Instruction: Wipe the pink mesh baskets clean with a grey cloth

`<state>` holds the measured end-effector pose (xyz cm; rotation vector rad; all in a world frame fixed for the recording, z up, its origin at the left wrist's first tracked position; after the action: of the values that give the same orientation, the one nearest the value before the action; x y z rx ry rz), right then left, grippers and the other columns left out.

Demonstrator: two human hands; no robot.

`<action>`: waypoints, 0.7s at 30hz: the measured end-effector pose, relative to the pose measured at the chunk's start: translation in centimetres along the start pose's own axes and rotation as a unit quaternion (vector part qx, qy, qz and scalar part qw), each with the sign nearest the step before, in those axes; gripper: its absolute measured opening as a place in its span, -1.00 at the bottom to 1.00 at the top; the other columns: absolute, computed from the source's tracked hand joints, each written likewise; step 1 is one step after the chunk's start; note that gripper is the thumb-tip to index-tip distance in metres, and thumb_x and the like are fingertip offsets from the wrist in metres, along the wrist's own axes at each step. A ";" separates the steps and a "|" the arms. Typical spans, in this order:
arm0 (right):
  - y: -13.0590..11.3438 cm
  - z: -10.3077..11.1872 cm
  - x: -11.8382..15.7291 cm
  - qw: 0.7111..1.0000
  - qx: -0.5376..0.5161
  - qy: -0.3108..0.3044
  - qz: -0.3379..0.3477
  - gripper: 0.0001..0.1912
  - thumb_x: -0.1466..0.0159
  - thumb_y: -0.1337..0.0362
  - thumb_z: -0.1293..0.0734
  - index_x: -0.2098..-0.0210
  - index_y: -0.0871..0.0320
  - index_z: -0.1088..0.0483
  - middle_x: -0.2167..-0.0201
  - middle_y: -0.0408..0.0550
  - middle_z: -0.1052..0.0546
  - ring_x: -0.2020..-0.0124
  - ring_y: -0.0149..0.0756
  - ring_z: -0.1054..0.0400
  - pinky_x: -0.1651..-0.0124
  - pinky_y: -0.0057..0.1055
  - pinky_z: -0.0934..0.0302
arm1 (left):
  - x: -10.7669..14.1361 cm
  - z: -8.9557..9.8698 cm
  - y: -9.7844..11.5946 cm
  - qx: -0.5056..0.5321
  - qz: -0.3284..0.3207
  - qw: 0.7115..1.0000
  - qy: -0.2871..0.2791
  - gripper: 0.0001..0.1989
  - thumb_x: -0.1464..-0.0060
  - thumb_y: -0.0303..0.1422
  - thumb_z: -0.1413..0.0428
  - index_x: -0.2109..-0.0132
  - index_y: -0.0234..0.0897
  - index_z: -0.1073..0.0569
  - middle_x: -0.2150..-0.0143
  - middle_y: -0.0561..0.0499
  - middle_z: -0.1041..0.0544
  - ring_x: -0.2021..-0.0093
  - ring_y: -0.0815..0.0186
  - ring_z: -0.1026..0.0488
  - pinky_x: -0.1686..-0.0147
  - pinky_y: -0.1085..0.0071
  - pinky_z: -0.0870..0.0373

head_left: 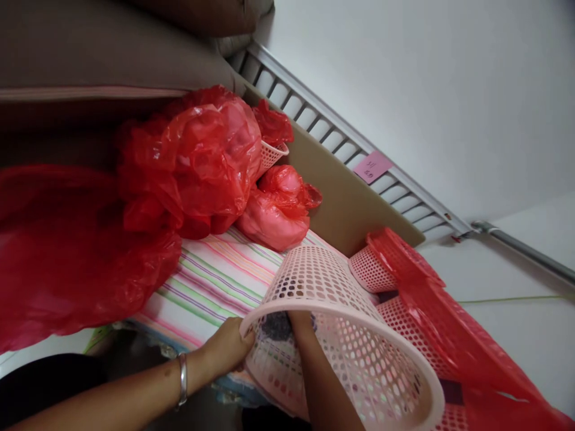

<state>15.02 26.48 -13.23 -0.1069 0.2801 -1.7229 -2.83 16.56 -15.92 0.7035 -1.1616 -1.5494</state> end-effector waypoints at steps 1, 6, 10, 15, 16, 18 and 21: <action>-0.2 -0.1 0.3 1.000 0.005 -0.010 0.000 -0.68 -0.28 0.15 -0.26 0.04 0.17 -0.35 0.01 0.01 -0.41 0.04 -0.20 -0.34 -0.02 -0.14 -0.24 | -0.1 0.0 -0.1 0.004 -0.001 1.000 0.004 -0.68 -0.11 -0.39 0.14 0.35 -0.33 -0.50 0.47 0.00 -0.54 0.43 0.31 -0.48 0.44 0.49 -0.28; -0.2 -1.0 6.4 0.999 0.016 -0.044 0.015 -0.59 -0.21 0.26 -0.23 -0.03 0.27 -0.32 0.05 0.19 -0.47 -0.02 -0.05 -0.36 -0.06 -0.19 -0.20 | -0.6 1.1 0.5 0.010 -0.014 1.000 0.024 -0.72 -0.06 -0.40 0.09 0.38 -0.36 -0.50 0.47 -0.03 -0.54 0.45 0.32 -0.46 0.49 0.50 -0.22; 0.4 -1.9 12.6 0.998 0.000 -0.047 0.044 -0.47 -0.15 0.21 -0.23 -0.07 0.32 -0.27 -0.06 0.28 -0.40 -0.11 0.02 -0.28 -0.12 -0.14 -0.15 | -0.6 2.4 2.0 -0.007 -0.045 0.998 0.035 -0.73 -0.05 -0.39 0.08 0.39 -0.34 -0.50 0.45 -0.06 -0.57 0.43 0.30 -0.47 0.47 0.48 -0.20; -1.1 -1.6 13.2 0.997 -0.012 -0.046 0.065 -0.50 -0.15 0.23 -0.21 -0.06 0.28 -0.27 -0.03 0.23 -0.42 -0.08 0.01 -0.29 -0.10 -0.14 -0.16 | 0.0 4.1 3.5 -0.048 -0.074 0.995 0.056 -0.76 -0.03 -0.42 0.07 0.40 -0.31 -0.49 0.45 -0.07 -0.56 0.43 0.28 -0.46 0.43 0.44 -0.18; -1.7 -1.4 12.4 0.996 -0.011 -0.051 0.069 -0.51 -0.16 0.24 -0.20 -0.07 0.29 -0.27 -0.02 0.23 -0.42 -0.07 0.01 -0.30 -0.09 -0.15 -0.16 | 0.0 4.4 3.5 -0.054 -0.073 0.994 0.061 -0.76 -0.03 -0.42 0.07 0.40 -0.31 -0.49 0.46 -0.08 -0.56 0.44 0.28 -0.45 0.44 0.44 -0.17; -2.9 -1.0 10.2 0.996 -0.004 -0.056 0.072 -0.52 -0.17 0.27 -0.19 -0.07 0.29 -0.26 0.00 0.19 -0.43 -0.04 -0.03 -0.32 -0.07 -0.19 -0.18 | -0.1 5.0 3.4 -0.063 -0.069 0.993 0.066 -0.76 -0.03 -0.43 0.07 0.39 -0.31 -0.49 0.46 -0.08 -0.56 0.45 0.28 -0.45 0.47 0.44 -0.15; -3.7 -0.5 5.9 0.997 0.025 -0.040 0.062 -0.62 -0.19 0.29 -0.23 0.00 0.26 -0.34 0.06 0.15 -0.47 0.00 -0.07 -0.35 -0.03 -0.23 -0.21 | -0.5 5.5 3.2 -0.073 -0.068 0.993 0.063 -0.76 -0.01 -0.42 0.06 0.38 -0.30 -0.51 0.46 -0.08 -0.57 0.46 0.27 -0.46 0.49 0.45 -0.13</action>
<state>10.31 21.29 -13.33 -0.1181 0.1801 -1.5964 -6.24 18.77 -11.02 0.7828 -0.9129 -1.6600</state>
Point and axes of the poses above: each hand's wrist, its own x-axis away from the middle knuckle, its own z-axis out of the back of the hand, y = z × x, the point moved 7 cm from there along -x, towards the middle knuckle
